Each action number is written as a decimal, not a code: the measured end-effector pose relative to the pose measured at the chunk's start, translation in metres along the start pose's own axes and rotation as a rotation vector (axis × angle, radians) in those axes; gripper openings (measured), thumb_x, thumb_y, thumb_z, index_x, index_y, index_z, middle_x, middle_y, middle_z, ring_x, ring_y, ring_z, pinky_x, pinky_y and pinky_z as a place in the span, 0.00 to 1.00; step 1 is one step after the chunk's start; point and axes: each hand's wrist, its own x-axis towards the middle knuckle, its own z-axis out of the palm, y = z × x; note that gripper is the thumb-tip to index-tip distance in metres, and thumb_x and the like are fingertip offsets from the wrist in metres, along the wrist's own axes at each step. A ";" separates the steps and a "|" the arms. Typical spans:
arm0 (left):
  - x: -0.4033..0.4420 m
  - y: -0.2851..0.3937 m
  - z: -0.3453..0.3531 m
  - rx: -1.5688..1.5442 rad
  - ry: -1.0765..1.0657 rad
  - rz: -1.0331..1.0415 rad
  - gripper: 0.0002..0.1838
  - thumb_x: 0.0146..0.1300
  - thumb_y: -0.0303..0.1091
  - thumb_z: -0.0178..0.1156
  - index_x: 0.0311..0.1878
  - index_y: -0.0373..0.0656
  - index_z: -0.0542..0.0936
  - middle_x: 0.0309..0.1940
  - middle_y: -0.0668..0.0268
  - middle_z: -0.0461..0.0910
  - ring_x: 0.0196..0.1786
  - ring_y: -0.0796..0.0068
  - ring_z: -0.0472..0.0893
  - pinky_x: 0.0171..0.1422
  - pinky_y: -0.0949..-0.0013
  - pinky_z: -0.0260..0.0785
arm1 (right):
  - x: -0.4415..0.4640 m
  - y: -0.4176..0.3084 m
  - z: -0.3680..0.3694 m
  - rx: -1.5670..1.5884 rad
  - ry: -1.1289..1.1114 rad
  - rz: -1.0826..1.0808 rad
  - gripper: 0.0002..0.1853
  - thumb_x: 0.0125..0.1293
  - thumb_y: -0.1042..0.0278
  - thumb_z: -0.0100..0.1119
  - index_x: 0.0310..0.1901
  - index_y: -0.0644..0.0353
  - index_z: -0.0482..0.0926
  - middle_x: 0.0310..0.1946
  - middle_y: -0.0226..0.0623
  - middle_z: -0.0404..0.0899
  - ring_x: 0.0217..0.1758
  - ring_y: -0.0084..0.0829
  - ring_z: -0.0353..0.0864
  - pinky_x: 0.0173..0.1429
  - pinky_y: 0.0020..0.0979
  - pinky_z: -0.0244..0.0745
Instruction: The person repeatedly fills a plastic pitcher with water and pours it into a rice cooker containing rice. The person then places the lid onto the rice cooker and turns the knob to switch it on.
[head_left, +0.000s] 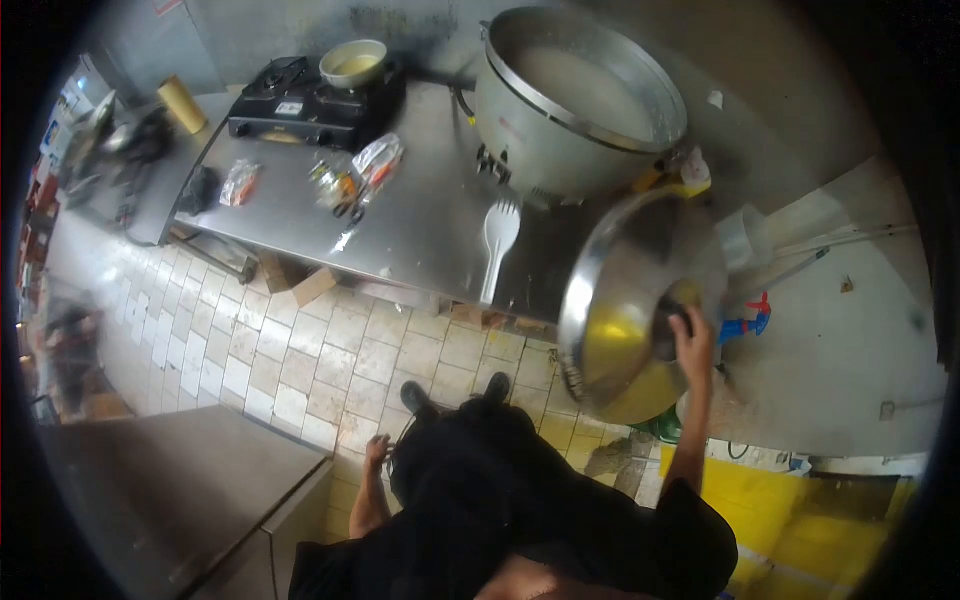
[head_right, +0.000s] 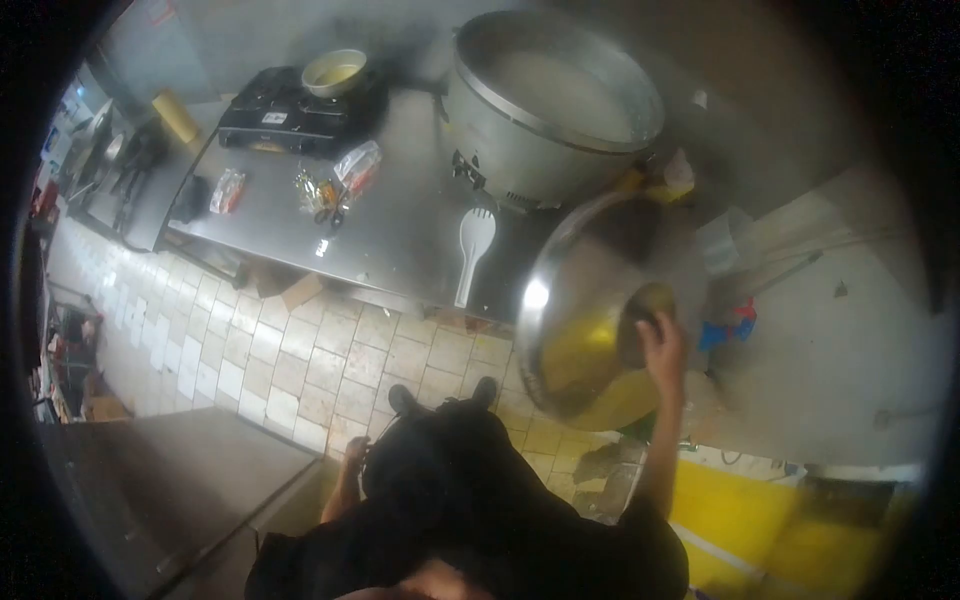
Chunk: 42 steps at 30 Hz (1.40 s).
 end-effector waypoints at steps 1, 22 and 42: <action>0.005 -0.002 -0.010 0.028 0.029 -0.080 0.20 0.65 0.49 0.58 0.49 0.43 0.73 0.33 0.61 0.82 0.31 0.69 0.80 0.34 0.65 0.71 | 0.007 -0.017 -0.022 0.018 0.072 -0.022 0.25 0.66 0.54 0.61 0.53 0.69 0.76 0.51 0.53 0.79 0.56 0.43 0.77 0.61 0.35 0.68; 0.092 0.175 -0.032 -0.262 0.285 0.197 0.20 0.66 0.48 0.55 0.52 0.43 0.74 0.38 0.62 0.81 0.35 0.73 0.81 0.33 0.70 0.68 | 0.567 -0.145 0.009 -0.076 -0.049 -0.533 0.23 0.68 0.50 0.58 0.48 0.68 0.75 0.41 0.35 0.77 0.46 0.23 0.71 0.55 0.27 0.66; 0.089 0.255 -0.087 -0.032 0.162 0.185 0.20 0.69 0.46 0.52 0.52 0.39 0.75 0.42 0.59 0.82 0.41 0.69 0.82 0.43 0.67 0.71 | 0.540 -0.216 0.067 -0.035 -0.288 -0.335 0.33 0.68 0.47 0.57 0.62 0.71 0.69 0.54 0.43 0.77 0.58 0.30 0.74 0.62 0.27 0.66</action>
